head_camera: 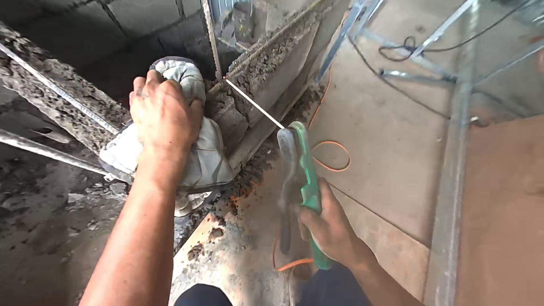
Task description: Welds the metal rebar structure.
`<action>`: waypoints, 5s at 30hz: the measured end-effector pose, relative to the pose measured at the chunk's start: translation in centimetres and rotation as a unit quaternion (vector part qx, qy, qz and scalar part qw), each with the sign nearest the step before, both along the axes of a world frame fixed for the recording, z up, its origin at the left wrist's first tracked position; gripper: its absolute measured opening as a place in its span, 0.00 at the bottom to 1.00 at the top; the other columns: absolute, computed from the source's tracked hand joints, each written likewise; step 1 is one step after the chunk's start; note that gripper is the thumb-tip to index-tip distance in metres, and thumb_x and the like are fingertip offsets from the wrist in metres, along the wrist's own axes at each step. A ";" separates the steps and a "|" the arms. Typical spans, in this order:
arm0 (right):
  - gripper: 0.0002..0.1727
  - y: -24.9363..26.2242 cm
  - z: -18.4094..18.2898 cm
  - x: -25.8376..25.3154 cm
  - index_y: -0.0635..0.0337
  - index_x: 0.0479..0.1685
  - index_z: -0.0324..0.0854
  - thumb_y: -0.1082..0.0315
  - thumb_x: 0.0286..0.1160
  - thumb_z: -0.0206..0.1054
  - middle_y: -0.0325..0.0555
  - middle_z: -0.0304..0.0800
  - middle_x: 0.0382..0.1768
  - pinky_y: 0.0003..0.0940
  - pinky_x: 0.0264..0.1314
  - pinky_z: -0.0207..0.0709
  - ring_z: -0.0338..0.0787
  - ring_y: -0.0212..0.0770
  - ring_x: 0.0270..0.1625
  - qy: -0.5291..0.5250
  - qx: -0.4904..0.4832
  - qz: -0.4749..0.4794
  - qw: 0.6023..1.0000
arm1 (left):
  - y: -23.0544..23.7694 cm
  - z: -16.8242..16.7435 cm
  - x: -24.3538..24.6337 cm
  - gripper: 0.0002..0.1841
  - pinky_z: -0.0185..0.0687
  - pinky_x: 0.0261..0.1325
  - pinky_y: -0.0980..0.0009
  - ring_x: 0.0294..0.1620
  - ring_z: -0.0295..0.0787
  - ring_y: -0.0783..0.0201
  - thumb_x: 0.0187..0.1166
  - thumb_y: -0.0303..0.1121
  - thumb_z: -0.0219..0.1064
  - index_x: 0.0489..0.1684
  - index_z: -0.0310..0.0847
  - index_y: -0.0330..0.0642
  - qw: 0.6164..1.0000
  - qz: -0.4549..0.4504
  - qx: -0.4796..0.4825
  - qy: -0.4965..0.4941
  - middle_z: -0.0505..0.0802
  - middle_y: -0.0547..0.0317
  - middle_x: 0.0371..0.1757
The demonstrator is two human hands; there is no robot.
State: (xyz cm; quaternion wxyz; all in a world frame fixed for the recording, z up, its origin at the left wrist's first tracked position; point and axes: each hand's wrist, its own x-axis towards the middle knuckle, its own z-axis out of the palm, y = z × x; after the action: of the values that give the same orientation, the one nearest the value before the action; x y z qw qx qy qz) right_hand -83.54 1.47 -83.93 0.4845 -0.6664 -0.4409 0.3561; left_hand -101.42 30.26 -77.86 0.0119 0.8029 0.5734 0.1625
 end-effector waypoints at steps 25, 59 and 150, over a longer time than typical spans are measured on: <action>0.32 1.8 -3.0 -1.8 0.59 0.79 0.62 0.57 0.79 0.68 0.44 0.83 0.30 0.35 0.16 0.84 0.83 0.39 0.16 0.039 0.013 -0.020 0.999 | 0.2 -0.4 0.0 0.21 0.76 0.65 0.31 0.70 0.79 0.29 0.75 0.45 0.70 0.41 0.85 0.28 1.000 -0.009 0.016 -0.006 0.87 0.29 0.59; 0.20 2.2 -2.8 -0.7 0.59 0.71 0.64 0.64 0.85 0.58 0.41 0.75 0.19 0.33 0.14 0.82 0.79 0.38 0.13 0.201 0.068 0.022 0.977 | 0.1 -0.2 0.2 0.21 0.74 0.67 0.32 0.72 0.78 0.29 0.74 0.44 0.71 0.41 0.85 0.28 1.000 -0.006 0.015 0.003 0.86 0.29 0.61; 0.24 2.4 -3.4 -2.3 0.61 0.71 0.64 0.63 0.81 0.63 0.43 0.76 0.21 0.36 0.14 0.82 0.79 0.41 0.14 0.122 0.065 -0.007 0.990 | -0.2 -0.5 0.3 0.20 0.76 0.65 0.35 0.70 0.79 0.31 0.74 0.45 0.70 0.40 0.86 0.30 1.000 0.010 0.023 -0.011 0.87 0.32 0.60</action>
State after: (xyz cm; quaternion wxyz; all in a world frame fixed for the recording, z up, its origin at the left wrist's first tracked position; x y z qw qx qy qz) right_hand -85.82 3.87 -87.35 0.5794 -0.5881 -0.3957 0.4023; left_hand -101.11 30.05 -78.36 -0.0016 0.7951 0.5777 0.1849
